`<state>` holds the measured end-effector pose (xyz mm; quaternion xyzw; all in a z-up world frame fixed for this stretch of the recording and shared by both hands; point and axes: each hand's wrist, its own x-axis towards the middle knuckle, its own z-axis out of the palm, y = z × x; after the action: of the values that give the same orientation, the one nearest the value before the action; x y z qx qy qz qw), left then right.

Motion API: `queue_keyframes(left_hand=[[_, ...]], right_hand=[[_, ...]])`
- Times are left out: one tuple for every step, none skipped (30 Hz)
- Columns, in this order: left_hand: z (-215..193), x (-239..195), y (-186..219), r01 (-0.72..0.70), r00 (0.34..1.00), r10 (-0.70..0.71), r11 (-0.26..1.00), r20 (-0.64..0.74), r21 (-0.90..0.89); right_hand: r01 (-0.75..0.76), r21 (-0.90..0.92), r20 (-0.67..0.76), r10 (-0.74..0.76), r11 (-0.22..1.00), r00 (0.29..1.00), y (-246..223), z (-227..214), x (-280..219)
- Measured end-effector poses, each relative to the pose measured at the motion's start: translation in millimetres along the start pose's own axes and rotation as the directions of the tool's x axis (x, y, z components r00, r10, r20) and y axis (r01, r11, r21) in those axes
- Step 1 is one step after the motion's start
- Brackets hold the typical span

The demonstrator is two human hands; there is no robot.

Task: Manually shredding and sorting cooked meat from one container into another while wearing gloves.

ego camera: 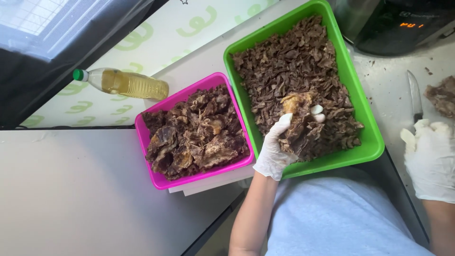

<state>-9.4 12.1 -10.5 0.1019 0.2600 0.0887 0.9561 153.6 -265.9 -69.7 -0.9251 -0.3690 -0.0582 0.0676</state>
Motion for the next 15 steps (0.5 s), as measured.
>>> queue_keyframes(left_hand=[[-6.8, 0.6, -3.5, 0.011, 0.998, -0.011, 1.0, -0.06, 0.012], [-14.9, 3.8, -6.6, 0.011, 0.998, -0.01, 1.0, -0.062, 0.016], [-23.2, 6.9, -9.8, -0.003, 0.997, 0.006, 0.999, -0.081, 0.039], [-31.9, 8.8, -15.3, -0.007, 0.995, 0.013, 0.998, -0.102, 0.06], [-41.5, 11.6, -23.3, 0.001, 0.994, 0.005, 0.998, -0.106, 0.061], [-50.8, 14.9, -30.7, -0.049, 0.995, 0.06, 0.988, -0.077, 0.144], [-60.0, 17.4, -37.6, -0.1, 0.993, 0.112, 0.969, -0.043, 0.224], [-54.9, 16.3, -39.7, -0.101, 0.993, 0.114, 0.969, -0.043, 0.226], [-49.7, 14.5, -41.1, -0.147, 0.986, 0.163, 0.956, -0.04, 0.255], [-43.8, 16.1, -40.1, -0.2, 0.976, 0.217, 0.937, -0.03, 0.285], [-31.9, 17.4, -37.6, -0.209, 0.974, 0.225, 0.935, -0.023, 0.287], [-20.9, 15.8, -35.3, -0.212, 0.973, 0.226, 0.957, -0.055, 0.199], [-10.7, 14.4, -32.8, -0.215, 0.971, 0.225, 0.97, -0.084, 0.109], [-7.8, 9.7, -33.9, -0.218, 0.969, 0.228, 0.97, -0.094, 0.103], [-5.1, 5.2, -35.0, -0.182, 0.978, 0.184, 0.983, -0.096, 0.027]], right_hand=[[0.071, 0.049, -0.082, -0.066, 0.996, 0.994, -14.0, -26.3, 12.7], [0.069, 0.053, -0.083, -0.065, 0.996, 0.994, -32.0, -39.3, 24.3], [0.028, 0.352, -0.068, -0.004, 0.936, 0.998, -49.8, -52.4, 35.8], [-0.024, 0.616, -0.03, 0.055, 0.787, 0.998, -66.7, -66.8, 43.9], [-0.033, 0.616, -0.025, 0.061, 0.787, 0.998, -85.1, -68.0, 49.7], [-0.037, 0.662, 0.058, -0.002, 0.749, 0.998, -103.3, -69.1, 56.6], [-0.045, 0.706, 0.135, -0.072, 0.707, 0.988, -122.1, -70.6, 63.7], [-0.044, 0.707, 0.134, -0.072, 0.706, 0.988, -127.4, -73.3, 67.6], [0.066, 0.738, 0.0, -0.098, 0.671, 0.995, -133.6, -76.5, 71.7], [0.186, 0.752, -0.142, -0.121, 0.633, 0.983, -139.9, -78.8, 79.4], [0.196, 0.751, -0.151, -0.125, 0.631, 0.981, -134.9, -65.5, 79.7], [0.06, 0.935, -0.045, -0.052, 0.349, 0.998, -131.3, -51.9, 80.0], [-0.085, 0.996, 0.086, -0.022, 0.022, 0.996, -128.2, -37.5, 80.3], [-0.093, 0.995, 0.094, -0.03, 0.022, 0.995, -125.6, -30.9, 76.9], [-0.324, 0.895, 0.319, -0.066, -0.308, 0.945, -123.0, -24.0, 73.4]])
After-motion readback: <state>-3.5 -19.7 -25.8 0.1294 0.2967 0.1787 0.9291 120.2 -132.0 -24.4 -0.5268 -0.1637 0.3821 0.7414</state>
